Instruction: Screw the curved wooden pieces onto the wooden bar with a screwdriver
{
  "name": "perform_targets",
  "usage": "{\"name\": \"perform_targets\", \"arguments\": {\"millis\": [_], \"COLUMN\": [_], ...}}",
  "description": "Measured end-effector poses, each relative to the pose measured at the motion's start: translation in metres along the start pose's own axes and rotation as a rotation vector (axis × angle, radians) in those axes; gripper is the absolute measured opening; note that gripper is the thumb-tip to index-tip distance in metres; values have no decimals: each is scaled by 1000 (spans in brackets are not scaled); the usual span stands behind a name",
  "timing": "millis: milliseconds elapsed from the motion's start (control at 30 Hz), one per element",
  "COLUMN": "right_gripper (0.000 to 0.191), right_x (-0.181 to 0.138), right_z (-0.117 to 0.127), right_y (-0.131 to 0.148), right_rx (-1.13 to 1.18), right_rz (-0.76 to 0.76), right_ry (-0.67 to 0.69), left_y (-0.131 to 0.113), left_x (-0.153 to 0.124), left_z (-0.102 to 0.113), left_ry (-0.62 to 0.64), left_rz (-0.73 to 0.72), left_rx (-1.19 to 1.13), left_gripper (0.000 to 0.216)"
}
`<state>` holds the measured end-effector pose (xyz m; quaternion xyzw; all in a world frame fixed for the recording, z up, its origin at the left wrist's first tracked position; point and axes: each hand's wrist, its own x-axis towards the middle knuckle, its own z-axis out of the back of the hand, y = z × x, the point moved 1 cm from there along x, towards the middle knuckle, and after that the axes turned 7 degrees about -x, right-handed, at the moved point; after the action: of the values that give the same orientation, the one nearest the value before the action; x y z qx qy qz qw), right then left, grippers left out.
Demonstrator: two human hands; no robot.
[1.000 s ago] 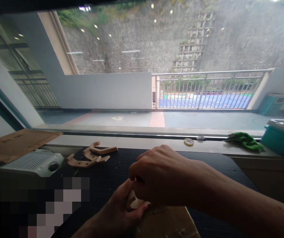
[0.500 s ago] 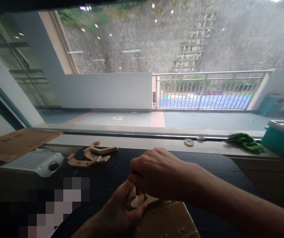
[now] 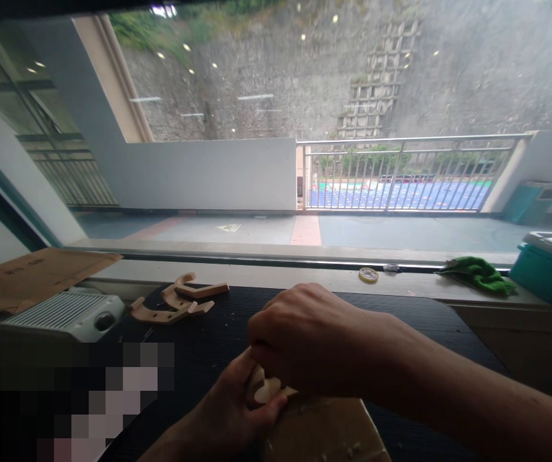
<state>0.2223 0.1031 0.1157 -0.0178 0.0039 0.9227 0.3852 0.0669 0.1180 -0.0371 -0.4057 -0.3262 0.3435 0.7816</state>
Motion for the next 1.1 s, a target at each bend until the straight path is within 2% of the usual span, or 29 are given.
{"name": "perform_targets", "arguments": {"millis": [167,267,367,567,733,900,1000,1100], "right_gripper": [26,26,24,21,23,27,27,22], "right_x": [4,4,1,-2,3,6,4,0], "right_z": [-14,-10,1,9,-5,-16,-11,0], "right_y": [-7,-4,1,4,-1,-4,-2,2], "right_rx": [-81,-118,-49,-12,15,-73,-86,-18], "right_rz": [-32,-23,-59,37,-18,-67,-61,-33], "right_ry": [-143,-111,-62,16,-58,-156,-138,-62], "left_y": [-3,-3,-1,3,3,1,0,0], "left_x": [1,0,-1,-3,-1,0,-1,-2], "left_z": [2,1,0,-2,-1,0,0,-1], "left_ry": [-23,-30,-15,-1,4,12,6,13], "left_rz": [-13,-28,-16,31,45,12,-1,11], "left_rx": [6,-8,-24,-65,-25,-25,-12,-20], "left_gripper": [23,23,25,28,22,22,21,23]}}
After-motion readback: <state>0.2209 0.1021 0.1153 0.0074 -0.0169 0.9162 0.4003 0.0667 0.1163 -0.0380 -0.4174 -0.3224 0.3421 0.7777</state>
